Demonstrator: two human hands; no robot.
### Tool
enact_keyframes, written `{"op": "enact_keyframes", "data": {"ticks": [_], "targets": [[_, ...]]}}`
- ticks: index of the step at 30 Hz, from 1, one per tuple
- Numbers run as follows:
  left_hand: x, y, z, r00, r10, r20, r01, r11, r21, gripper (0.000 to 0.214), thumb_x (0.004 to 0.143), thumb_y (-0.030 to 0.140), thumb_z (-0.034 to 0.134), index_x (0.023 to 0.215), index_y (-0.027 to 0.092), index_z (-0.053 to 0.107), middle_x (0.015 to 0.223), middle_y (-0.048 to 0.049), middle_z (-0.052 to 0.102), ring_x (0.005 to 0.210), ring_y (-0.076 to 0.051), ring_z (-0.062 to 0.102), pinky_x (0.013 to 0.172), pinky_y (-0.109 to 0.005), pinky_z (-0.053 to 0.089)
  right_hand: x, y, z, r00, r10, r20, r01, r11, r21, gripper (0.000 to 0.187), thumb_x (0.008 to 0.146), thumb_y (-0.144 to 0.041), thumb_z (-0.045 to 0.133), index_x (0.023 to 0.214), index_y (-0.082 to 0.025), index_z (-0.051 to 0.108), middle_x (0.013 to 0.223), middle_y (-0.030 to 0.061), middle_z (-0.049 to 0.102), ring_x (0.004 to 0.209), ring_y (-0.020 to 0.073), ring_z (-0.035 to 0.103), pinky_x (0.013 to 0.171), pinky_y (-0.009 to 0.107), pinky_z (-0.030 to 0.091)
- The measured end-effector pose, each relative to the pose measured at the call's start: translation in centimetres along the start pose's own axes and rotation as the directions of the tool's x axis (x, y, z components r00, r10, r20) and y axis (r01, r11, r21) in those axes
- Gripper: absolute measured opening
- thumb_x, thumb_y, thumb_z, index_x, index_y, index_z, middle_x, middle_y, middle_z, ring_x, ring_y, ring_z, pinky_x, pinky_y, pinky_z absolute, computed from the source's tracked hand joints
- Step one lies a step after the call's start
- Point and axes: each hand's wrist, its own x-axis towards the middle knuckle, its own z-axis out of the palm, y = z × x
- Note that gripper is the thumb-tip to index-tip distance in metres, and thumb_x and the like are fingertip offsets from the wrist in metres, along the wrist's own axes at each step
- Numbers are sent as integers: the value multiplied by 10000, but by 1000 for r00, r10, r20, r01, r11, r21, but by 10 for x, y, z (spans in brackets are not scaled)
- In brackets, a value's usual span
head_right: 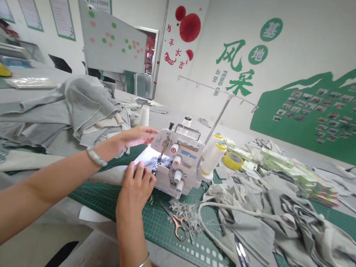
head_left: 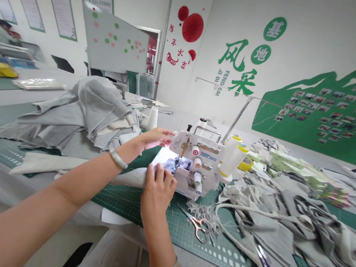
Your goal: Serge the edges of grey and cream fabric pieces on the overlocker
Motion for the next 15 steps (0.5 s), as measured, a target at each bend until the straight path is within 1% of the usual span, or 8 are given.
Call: {"op": "enact_keyframes", "data": {"ticks": [2, 3, 5, 7, 9, 11, 13, 15], "targets": [[-38, -3, -3, 997, -28, 71, 31, 999, -40, 384, 858, 212, 523, 1219, 84, 545, 1065, -145, 679, 925, -175, 657, 805, -289, 525, 0, -2, 0, 1000, 4, 11, -4, 1000, 20, 404, 855, -92, 504, 1229, -226, 577, 1269, 113, 581, 1067, 288, 498, 880, 454, 368], [-57, -3, -3, 987, -10, 159, 22, 997, -73, 436, 848, 262, 555, 1256, 112, 527, 1167, -142, 644, 1034, -194, 626, 885, -317, 502, 0, -3, 0, 1000, 5, 16, -5, 999, 36, 412, 851, -87, 498, 1236, -212, 573, 1259, 119, 585, 1062, 284, 499, 887, 454, 372], [-91, -1, -1, 963, 14, 271, -1, 999, -46, 597, 783, 301, 644, 1340, 179, 468, 1351, -113, 528, 1232, -223, 502, 1049, -366, 387, -1, -3, 0, 999, 11, 30, -13, 997, 78, 409, 841, -82, 490, 1230, -180, 575, 1213, 126, 605, 1052, 275, 500, 901, 449, 383], [-113, 0, 3, 963, 50, 264, -40, 998, -43, 696, 741, 317, 693, 1375, 196, 435, 1417, -99, 461, 1304, -233, 424, 1119, -374, 295, -3, 0, -1, 998, 8, 55, -15, 992, 127, 428, 816, -62, 486, 1226, -148, 572, 1198, 130, 608, 1073, 271, 490, 925, 440, 394], [-123, -2, 7, 964, 92, 248, -79, 995, -64, 713, 739, 320, 703, 1384, 191, 428, 1417, -97, 461, 1304, -231, 425, 1132, -366, 278, -7, 7, -4, 996, -38, 77, 22, 979, 201, 503, 775, -22, 472, 1265, -113, 537, 1252, 140, 577, 1141, 273, 462, 969, 437, 391], [-125, -6, 12, 962, 143, 231, -134, 989, -58, 729, 721, 288, 721, 1382, 188, 430, 1399, -97, 480, 1287, -234, 442, 1124, -370, 297, -10, 16, -11, 992, -116, 57, 91, 938, 335, 569, 753, 7, 440, 1311, -94, 487, 1305, 147, 543, 1212, 258, 432, 1022, 434, 375], [-124, -11, 19, 965, 201, 166, -204, 979, -1, 681, 716, 193, 694, 1357, 189, 462, 1361, -91, 516, 1257, -234, 466, 1101, -378, 335, -14, 26, -20, 986, -170, 7, 143, 852, 503, 566, 773, 8, 400, 1320, -117, 471, 1306, 132, 546, 1238, 218, 441, 1051, 411, 373], [-123, -14, 27, 963, 258, 80, -265, 961, 84, 553, 727, 77, 591, 1266, 197, 556, 1300, -72, 566, 1210, -224, 497, 1062, -379, 383, -21, 35, -30, 985, -174, -15, 145, 770, 621, 538, 808, -9, 374, 1312, -166, 476, 1297, 98, 558, 1230, 183, 472, 1075, 402, 358]]}}
